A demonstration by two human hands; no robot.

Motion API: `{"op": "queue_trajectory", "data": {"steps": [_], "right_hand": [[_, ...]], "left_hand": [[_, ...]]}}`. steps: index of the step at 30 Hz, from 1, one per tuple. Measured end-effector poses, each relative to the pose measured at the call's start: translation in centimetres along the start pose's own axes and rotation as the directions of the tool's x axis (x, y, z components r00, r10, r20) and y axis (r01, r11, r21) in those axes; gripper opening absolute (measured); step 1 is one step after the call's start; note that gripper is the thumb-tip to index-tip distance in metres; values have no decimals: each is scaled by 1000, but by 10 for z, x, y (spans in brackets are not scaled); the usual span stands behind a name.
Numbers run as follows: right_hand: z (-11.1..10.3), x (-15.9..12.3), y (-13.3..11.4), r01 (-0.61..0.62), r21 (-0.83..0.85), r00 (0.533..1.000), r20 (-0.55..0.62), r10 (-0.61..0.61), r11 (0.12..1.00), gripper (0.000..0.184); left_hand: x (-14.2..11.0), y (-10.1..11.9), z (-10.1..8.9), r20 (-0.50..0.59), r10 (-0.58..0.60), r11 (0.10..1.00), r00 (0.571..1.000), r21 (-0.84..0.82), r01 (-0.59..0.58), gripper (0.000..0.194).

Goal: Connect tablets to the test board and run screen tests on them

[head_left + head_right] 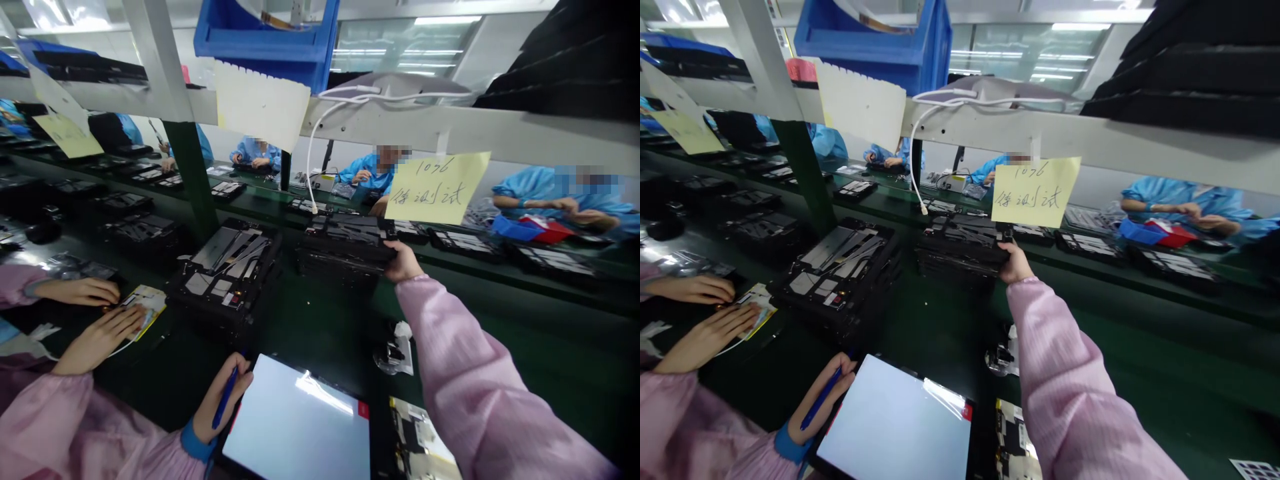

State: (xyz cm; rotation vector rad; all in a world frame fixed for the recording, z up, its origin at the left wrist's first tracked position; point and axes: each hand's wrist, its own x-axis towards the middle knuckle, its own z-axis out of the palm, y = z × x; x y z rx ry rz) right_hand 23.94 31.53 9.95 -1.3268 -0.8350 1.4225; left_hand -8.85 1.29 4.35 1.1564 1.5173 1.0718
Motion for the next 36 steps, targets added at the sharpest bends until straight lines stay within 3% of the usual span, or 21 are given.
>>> {"op": "queue_trajectory", "data": {"steps": [5, 11, 13, 16, 19, 21, 24, 29, 34, 36], "right_hand": [[2, -33, 10, 42, 47, 999, -28, -41, 998, 25], [-23, -102, 34, -83, 54, 996, -37, 85, 995, 20], [-26, -126, 45, -111, 69, 992, -47, 114, 991, 24], [-18, -151, 64, -37, 113, 999, -25, 40, 993, 44], [-1, -158, 82, 35, 181, 998, 41, -43, 983, 65], [7, -154, 91, 4, 202, 995, 101, -25, 979, 67], [12, -145, 101, -78, 127, 985, 165, 56, 989, 56], [10, -136, 110, -114, 27, 984, 138, 109, 993, 29], [0, -152, 114, -9, -22, 997, 77, 10, 1000, 38], [-5, -170, 119, 108, -106, 993, 49, -103, 989, 47]], "left_hand": [[-1, -2, 0, 12, -4, 1000, 1000, -3, 4, 39], [-1, -9, -2, 31, 39, 999, 999, -11, -39, 36], [0, -11, -2, 49, 57, 998, 997, -11, -56, 34], [0, -14, -2, 56, 82, 997, 995, -12, -82, 32], [1, -14, -3, 48, 82, 997, 995, 8, -83, 30], [1, -14, -3, 50, 91, 996, 995, 18, -92, 29], [3, -16, -4, 44, 123, 992, 991, 34, -125, 30], [7, -18, -3, 36, 143, 987, 989, 70, -146, 29], [8, -15, 1, 17, 186, 978, 982, 95, -187, 31], [8, -13, 2, 17, 191, 977, 982, 90, -191, 31]]}}
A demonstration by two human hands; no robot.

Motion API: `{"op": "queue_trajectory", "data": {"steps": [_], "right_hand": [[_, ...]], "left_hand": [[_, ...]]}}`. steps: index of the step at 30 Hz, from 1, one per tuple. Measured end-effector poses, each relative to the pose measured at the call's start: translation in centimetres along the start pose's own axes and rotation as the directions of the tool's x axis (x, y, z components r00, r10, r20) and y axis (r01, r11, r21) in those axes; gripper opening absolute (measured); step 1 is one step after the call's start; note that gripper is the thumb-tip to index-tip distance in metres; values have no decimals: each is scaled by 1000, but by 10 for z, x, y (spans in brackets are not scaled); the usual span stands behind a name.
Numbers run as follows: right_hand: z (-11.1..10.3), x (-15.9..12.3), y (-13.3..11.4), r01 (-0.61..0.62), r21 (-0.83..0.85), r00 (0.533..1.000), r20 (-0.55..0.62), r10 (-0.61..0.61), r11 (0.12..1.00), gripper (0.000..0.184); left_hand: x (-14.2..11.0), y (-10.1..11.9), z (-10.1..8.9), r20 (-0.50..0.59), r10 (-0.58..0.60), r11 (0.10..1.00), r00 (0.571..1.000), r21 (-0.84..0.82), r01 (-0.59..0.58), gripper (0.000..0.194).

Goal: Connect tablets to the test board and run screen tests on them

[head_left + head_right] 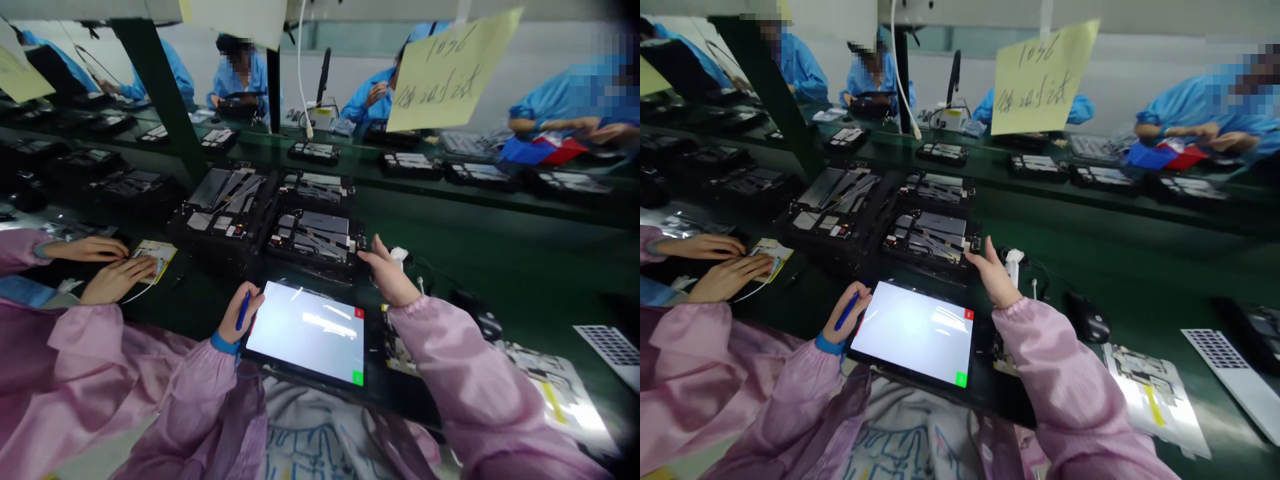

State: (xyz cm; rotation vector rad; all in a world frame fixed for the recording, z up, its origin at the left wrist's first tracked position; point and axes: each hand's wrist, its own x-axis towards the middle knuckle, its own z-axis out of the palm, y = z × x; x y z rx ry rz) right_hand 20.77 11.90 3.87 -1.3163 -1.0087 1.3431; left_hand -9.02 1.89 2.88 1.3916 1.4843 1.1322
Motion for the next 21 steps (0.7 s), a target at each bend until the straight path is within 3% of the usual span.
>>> {"op": "queue_trajectory", "data": {"steps": [2, 3, 5, 9, 12, 14, 16, 17, 21], "right_hand": [[2, -24, 5, 231, -205, 971, 116, -211, 951, 51], [6, -36, 8, 371, -312, 922, 238, -307, 874, 50], [21, -57, 15, 579, -440, 799, 475, -369, 686, 50], [66, -76, 19, 722, -479, 670, 664, -331, 499, 63], [85, -76, 12, 794, -421, 587, 719, -373, 438, 40], [79, -74, 5, 807, -353, 561, 708, -428, 475, 23], [59, -70, 0, 768, -245, 577, 665, -473, 592, 17], [45, -69, -1, 722, -193, 611, 628, -482, 664, 17], [-9, -68, -1, 464, -148, 853, 340, -396, 873, 18]], "left_hand": [[0, -1, 0, 13, -3, 1000, 1000, -13, 3, 31], [0, -2, 0, 27, -2, 1000, 1000, -23, 3, 31], [0, -6, 0, 71, 11, 999, 997, -54, -7, 32], [1, -14, 2, 184, 63, 984, 981, -174, -30, 43], [0, -16, 4, 199, 98, 975, 975, -215, -54, 45], [-1, -15, 4, 156, 102, 982, 983, -172, -75, 40], [-1, -14, 5, 130, 95, 990, 987, -121, -79, 36], [-2, -15, 6, 133, 92, 991, 987, -111, -78, 36], [-2, -20, 7, 146, 91, 987, 985, -148, -69, 37]]}}
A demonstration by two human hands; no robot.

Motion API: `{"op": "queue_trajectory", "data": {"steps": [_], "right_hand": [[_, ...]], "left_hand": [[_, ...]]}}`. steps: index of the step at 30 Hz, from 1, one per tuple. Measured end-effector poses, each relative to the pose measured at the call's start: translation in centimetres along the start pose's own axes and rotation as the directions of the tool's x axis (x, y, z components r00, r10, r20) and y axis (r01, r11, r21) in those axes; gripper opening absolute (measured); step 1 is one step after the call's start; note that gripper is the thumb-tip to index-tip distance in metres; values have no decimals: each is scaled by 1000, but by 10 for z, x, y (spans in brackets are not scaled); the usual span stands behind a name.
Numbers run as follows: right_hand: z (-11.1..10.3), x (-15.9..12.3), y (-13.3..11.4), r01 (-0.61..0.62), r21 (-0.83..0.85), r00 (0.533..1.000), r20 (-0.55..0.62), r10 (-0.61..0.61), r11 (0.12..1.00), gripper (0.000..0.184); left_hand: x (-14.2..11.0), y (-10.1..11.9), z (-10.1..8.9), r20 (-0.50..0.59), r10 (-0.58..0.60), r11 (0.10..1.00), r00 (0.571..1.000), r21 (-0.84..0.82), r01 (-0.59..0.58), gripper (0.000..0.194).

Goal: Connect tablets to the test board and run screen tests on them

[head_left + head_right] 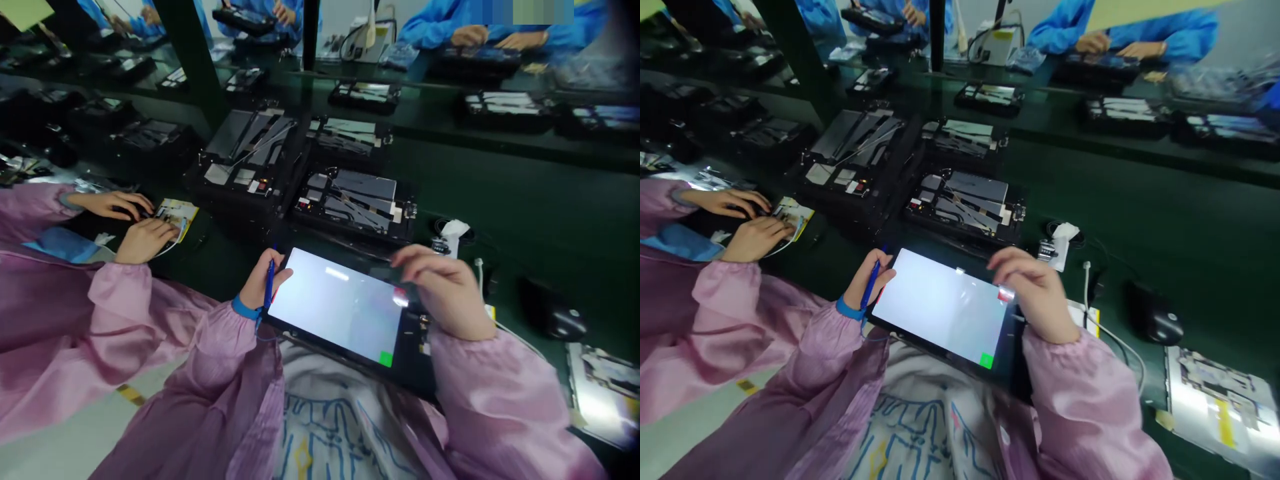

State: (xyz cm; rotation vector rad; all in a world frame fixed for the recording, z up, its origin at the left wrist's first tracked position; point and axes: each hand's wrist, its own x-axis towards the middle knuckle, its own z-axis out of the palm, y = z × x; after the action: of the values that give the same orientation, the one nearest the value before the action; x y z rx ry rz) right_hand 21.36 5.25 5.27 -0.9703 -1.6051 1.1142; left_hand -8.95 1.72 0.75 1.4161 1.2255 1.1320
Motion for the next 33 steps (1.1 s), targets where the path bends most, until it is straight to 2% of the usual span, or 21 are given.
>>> {"op": "queue_trajectory", "data": {"steps": [3, 6, 9, 11, 13, 15, 18, 21, 23, 26, 30, 32, 33], "right_hand": [[-20, -18, -2, -72, 12, 975, -212, 73, 997, 15], [-23, -34, -14, -82, -132, 964, -264, 45, 988, 14], [-11, -43, -28, -11, -277, 987, -156, -33, 961, 15], [6, -47, -35, 138, -314, 989, -13, -150, 939, 21], [30, -52, -40, 307, -317, 951, 150, -272, 897, 27], [59, -58, -43, 445, -332, 889, 278, -365, 832, 29], [100, -69, -46, 582, -374, 810, 339, -478, 722, 24], [119, -75, -49, 638, -421, 768, 407, -494, 644, 21], [114, -74, -52, 632, -424, 771, 427, -472, 649, 23], [80, -60, -54, 541, -434, 839, 336, -427, 720, 26], [16, -20, -44, 315, -413, 947, 76, -312, 854, 11], [-13, 4, -32, 134, -303, 981, -95, -170, 944, 11], [-24, 15, -25, 54, -193, 979, -182, -90, 980, 11]], "left_hand": [[-1, -3, 0, -6, -22, 1000, 1000, -9, 22, 33], [0, 0, 1, -15, -32, 999, 999, -22, 31, 35], [0, 4, 2, -36, -41, 999, 999, -32, 40, 41], [-1, 4, 2, -45, -57, 998, 997, -21, 56, 41], [-2, 4, 2, -46, -66, 998, 997, -16, 65, 41], [-2, 5, 2, -55, -59, 998, 997, -20, 58, 42], [0, 9, 3, -73, -29, 999, 997, -28, 27, 44], [2, 12, 5, -66, -10, 1000, 998, -29, 8, 44], [3, 12, 4, -66, -10, 1000, 998, -13, 10, 43], [4, 10, 3, -74, -1, 1000, 997, 8, 2, 44], [5, 8, 3, -99, -16, 1000, 995, 15, 17, 45], [6, 7, 3, -117, -33, 999, 993, 24, 36, 46], [6, 7, 3, -124, -40, 999, 991, 28, 44, 46]]}}
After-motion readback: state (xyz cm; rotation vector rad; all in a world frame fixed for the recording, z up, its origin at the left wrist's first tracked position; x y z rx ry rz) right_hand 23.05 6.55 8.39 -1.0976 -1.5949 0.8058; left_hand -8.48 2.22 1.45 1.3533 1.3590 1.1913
